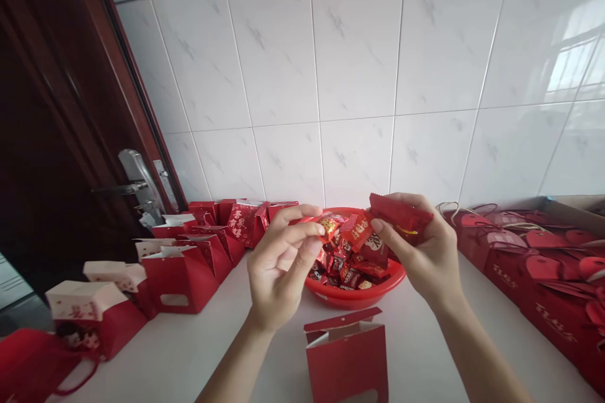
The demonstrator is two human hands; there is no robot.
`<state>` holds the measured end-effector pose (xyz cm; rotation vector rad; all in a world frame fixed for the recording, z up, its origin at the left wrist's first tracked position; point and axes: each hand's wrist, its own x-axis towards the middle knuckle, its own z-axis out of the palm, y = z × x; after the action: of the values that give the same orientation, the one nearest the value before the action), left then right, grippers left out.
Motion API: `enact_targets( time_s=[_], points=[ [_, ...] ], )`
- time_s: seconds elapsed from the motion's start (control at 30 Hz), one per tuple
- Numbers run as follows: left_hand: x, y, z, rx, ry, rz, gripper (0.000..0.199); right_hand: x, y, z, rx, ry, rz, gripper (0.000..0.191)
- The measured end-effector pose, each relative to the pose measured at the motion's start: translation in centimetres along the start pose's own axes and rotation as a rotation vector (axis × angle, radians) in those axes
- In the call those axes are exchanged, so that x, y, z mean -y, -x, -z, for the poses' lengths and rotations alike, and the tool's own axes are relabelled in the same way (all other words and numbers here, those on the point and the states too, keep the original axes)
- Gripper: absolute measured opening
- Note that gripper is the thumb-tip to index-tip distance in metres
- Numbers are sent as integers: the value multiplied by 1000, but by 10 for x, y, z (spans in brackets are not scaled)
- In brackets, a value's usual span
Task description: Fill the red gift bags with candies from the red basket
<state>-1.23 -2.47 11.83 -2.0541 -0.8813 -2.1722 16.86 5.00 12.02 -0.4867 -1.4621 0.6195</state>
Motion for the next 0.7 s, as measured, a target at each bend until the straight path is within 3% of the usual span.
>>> enact_targets(
  time_s=[0.13, 0.3, 0.53, 0.7],
  points=[
    [5, 1, 4, 122, -188, -123, 22, 2, 0, 1, -46, 39, 5, 25],
    [7, 1, 3, 217, -250, -200, 23, 5, 2, 1, -37, 38, 38, 24],
    [8, 0, 1, 267, -364, -263, 20, 6, 2, 1, -47, 44, 35, 23],
    [8, 0, 1, 256, -350, -231, 17, 4, 2, 0, -43, 34, 20, 23]
  ],
)
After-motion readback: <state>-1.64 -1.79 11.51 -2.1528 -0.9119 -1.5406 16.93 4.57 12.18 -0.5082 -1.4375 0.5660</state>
